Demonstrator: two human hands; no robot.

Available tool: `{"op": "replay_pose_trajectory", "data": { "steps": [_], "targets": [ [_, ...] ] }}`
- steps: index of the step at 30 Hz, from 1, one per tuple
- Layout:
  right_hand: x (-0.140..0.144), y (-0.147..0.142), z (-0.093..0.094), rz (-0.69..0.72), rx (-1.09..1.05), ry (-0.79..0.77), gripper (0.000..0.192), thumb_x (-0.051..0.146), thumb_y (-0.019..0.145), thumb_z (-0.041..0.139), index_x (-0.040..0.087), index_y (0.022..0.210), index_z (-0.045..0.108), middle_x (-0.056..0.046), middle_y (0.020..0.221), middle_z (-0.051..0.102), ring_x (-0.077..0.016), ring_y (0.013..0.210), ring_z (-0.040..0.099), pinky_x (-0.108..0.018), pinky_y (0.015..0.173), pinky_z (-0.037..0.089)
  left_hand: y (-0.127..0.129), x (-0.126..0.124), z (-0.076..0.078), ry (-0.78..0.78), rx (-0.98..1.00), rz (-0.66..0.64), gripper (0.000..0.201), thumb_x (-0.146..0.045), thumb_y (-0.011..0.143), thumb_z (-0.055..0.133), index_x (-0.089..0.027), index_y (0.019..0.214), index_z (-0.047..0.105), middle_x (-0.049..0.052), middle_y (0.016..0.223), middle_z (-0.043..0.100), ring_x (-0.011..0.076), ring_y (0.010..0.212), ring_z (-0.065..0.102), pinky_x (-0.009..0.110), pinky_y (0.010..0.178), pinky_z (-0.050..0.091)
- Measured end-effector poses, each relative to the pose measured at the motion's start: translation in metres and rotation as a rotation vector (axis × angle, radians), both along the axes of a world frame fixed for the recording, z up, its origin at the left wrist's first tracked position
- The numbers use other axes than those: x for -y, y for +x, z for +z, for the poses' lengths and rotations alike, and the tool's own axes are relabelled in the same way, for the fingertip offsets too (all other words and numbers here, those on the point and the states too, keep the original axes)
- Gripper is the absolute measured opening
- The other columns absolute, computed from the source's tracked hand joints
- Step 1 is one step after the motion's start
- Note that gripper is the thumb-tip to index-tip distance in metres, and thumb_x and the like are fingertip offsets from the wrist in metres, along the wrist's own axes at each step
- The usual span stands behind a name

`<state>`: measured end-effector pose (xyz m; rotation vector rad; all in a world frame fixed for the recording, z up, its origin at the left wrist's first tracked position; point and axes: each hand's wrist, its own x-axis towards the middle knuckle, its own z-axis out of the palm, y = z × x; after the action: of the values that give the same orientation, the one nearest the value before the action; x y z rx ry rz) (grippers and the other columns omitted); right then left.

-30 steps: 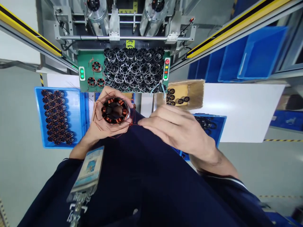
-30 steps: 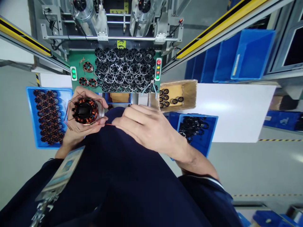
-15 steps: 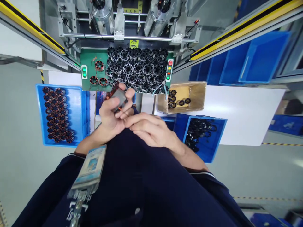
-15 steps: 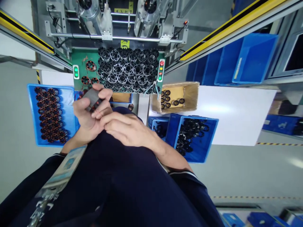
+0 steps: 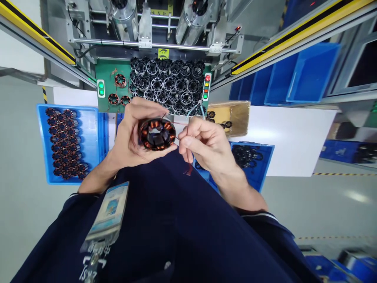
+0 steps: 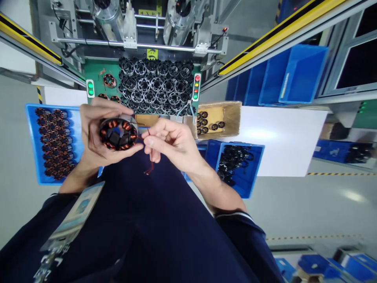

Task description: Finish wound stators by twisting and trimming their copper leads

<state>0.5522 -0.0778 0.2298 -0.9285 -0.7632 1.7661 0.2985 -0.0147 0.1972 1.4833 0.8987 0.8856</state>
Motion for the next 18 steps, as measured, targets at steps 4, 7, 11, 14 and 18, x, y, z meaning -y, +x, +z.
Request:
{"op": "replay_pose_trajectory", "data": {
  "steps": [4, 7, 11, 14, 18],
  "targets": [
    [0.011, -0.002, -0.004, 0.022, -0.01, -0.028, 0.031, 0.035, 0.098, 0.118, 0.023, 0.105, 0.091, 0.001, 0.081, 0.09, -0.0124, 0.049, 0.074, -0.02, 0.048, 0.062, 0.011, 0.008, 0.012, -0.259, 0.207, -0.073, 0.084, -0.09, 0.098, 0.102, -0.033, 0.156, 0.08, 0.013, 0.139, 0.091, 0.0359, 0.121, 0.091, 0.051, 0.09, 0.079],
    [0.018, -0.008, -0.004, -0.006, 0.036, -0.014, 0.031, 0.031, 0.097, 0.12, 0.022, 0.104, 0.091, 0.002, 0.082, 0.09, -0.0121, 0.055, 0.078, -0.019, 0.054, 0.066, 0.026, 0.014, 0.011, -0.583, 0.38, -0.045, 0.086, -0.101, 0.092, 0.095, -0.028, 0.136, 0.083, 0.008, 0.102, 0.084, 0.0207, 0.07, 0.073, 0.035, 0.054, 0.056],
    [0.025, -0.005, 0.007, 0.042, 0.101, 0.017, 0.028, 0.031, 0.098, 0.119, 0.021, 0.109, 0.096, -0.001, 0.087, 0.093, -0.0141, 0.065, 0.085, -0.021, 0.062, 0.073, 0.037, 0.016, 0.009, -0.7, 0.514, -0.073, 0.073, -0.072, 0.074, 0.116, -0.03, 0.121, 0.079, -0.005, 0.083, 0.064, 0.0075, 0.051, 0.041, 0.028, 0.045, 0.044],
    [0.028, 0.004, 0.024, 0.065, 0.148, 0.064, 0.024, 0.032, 0.101, 0.118, 0.021, 0.112, 0.099, -0.003, 0.089, 0.094, -0.0152, 0.066, 0.087, -0.021, 0.061, 0.073, 0.034, 0.02, 0.006, -0.678, 0.545, -0.09, 0.073, -0.07, 0.068, 0.117, -0.029, 0.115, 0.079, -0.001, 0.088, 0.071, 0.0128, 0.06, 0.054, 0.033, 0.051, 0.056],
    [0.029, 0.014, 0.04, 0.051, 0.226, 0.14, 0.022, 0.027, 0.102, 0.116, 0.023, 0.115, 0.1, -0.002, 0.092, 0.095, -0.0148, 0.068, 0.089, -0.019, 0.062, 0.073, 0.023, 0.027, -0.008, -0.679, 0.412, -0.051, 0.074, -0.084, 0.084, 0.109, -0.029, 0.128, 0.084, 0.009, 0.109, 0.088, 0.0287, 0.092, 0.082, 0.044, 0.073, 0.068]
  ]
}}
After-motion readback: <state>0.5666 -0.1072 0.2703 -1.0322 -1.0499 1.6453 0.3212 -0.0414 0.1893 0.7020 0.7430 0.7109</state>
